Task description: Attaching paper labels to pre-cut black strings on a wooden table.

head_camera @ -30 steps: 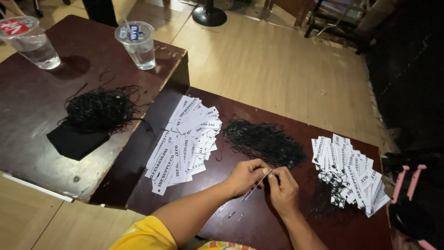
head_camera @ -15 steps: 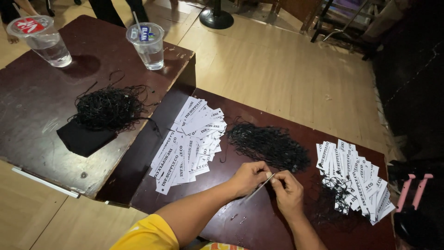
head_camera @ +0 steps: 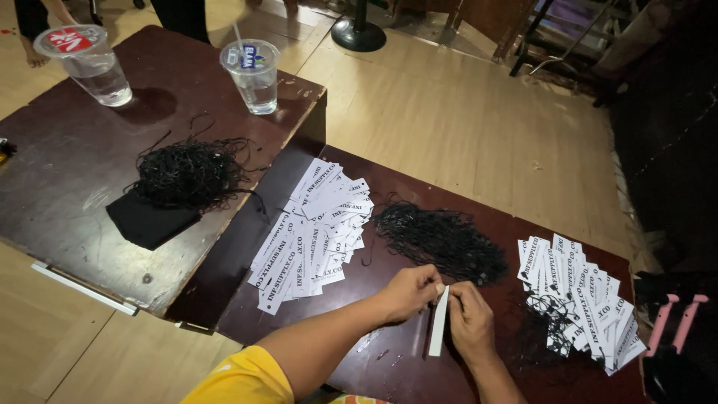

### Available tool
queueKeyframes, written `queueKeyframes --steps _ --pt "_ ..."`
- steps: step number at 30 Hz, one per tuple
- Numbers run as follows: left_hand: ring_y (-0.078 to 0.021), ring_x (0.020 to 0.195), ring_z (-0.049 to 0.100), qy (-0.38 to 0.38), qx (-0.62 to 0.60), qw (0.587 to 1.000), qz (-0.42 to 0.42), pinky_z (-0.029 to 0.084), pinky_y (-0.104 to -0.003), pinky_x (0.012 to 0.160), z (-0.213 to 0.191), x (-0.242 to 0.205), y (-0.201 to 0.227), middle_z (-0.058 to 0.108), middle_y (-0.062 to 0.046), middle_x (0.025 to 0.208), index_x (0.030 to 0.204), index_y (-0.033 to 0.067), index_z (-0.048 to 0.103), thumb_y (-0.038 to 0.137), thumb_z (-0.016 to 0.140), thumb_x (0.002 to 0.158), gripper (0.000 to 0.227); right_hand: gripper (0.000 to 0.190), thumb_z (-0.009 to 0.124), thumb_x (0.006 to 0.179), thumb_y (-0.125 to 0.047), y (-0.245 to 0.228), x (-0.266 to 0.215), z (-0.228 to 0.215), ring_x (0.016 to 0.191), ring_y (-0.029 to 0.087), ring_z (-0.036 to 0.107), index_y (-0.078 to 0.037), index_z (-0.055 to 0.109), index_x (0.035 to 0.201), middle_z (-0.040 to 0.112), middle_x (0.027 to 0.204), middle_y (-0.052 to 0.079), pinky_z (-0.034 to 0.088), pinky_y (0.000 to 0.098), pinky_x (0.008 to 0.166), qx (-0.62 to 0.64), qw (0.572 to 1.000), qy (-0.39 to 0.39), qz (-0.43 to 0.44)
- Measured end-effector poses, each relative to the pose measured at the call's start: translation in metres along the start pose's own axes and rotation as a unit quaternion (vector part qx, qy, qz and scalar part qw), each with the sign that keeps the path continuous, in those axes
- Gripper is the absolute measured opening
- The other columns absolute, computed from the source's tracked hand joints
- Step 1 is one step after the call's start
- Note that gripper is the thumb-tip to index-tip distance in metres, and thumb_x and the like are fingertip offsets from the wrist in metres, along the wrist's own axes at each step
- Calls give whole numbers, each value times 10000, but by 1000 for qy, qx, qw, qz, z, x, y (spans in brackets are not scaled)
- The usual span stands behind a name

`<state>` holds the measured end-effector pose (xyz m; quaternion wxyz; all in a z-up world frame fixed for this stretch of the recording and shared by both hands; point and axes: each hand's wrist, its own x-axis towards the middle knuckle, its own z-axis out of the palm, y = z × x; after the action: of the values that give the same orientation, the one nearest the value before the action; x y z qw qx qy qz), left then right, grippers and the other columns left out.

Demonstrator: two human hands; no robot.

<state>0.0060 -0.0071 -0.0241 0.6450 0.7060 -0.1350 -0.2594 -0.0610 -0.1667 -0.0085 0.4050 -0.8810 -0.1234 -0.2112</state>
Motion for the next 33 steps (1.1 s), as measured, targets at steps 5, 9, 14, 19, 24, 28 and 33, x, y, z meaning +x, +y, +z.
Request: queueKeyframes --steps 5,9,14,19,24,28,33 --pt "-111 621 508 12 75 996 56 413 -317 583 -3 0 -1 618 21 706 874 164 601 254 582 995 152 116 636 931 -143 23 -11 8 825 198 689 -96 675 1030 714 938 42 519 328 775 -23 997 15 69" --pt "-92 715 530 -4 63 995 74 442 -304 654 -4 2 -6 628 40 777 861 164 555 275 555 1021 195 453 640 889 -29 30 -16 8 988 197 727 -103 661 1335 753 1129 75 561 317 893 -16 999 10 41" --pt "-115 571 546 -18 -54 998 -8 440 -280 528 -7 -5 9 604 -25 691 905 139 576 168 549 974 80 269 669 863 -121 31 -11 6 945 208 714 -96 681 1131 744 1055 64 540 322 838 28 998 0 62" --pt "-163 542 590 -15 -129 991 10 456 -269 473 -8 10 -10 651 -94 728 870 107 523 128 532 942 76 148 690 901 -252 24 -6 3 736 156 625 -110 650 889 679 803 0 476 316 718 35 996 5 79" --pt "-195 561 650 41 -313 949 13 488 -281 446 -9 12 -5 709 -173 814 882 76 534 80 557 969 91 149 658 903 -247 27 -6 2 654 133 683 -115 661 832 756 739 14 523 303 675 88 978 18 191" --pt "-288 667 727 4 -428 902 54 554 -288 489 -22 14 -2 734 -297 1067 892 66 467 35 494 1043 156 151 651 933 -235 32 -6 4 638 141 686 -92 679 892 751 771 55 542 293 646 145 958 46 245" --pt "-146 462 459 49 -479 876 22 325 -247 417 -42 18 2 628 -82 693 861 166 485 137 583 1029 197 157 640 964 -161 37 -6 7 624 145 620 -61 675 848 685 723 72 531 300 621 226 937 89 250"
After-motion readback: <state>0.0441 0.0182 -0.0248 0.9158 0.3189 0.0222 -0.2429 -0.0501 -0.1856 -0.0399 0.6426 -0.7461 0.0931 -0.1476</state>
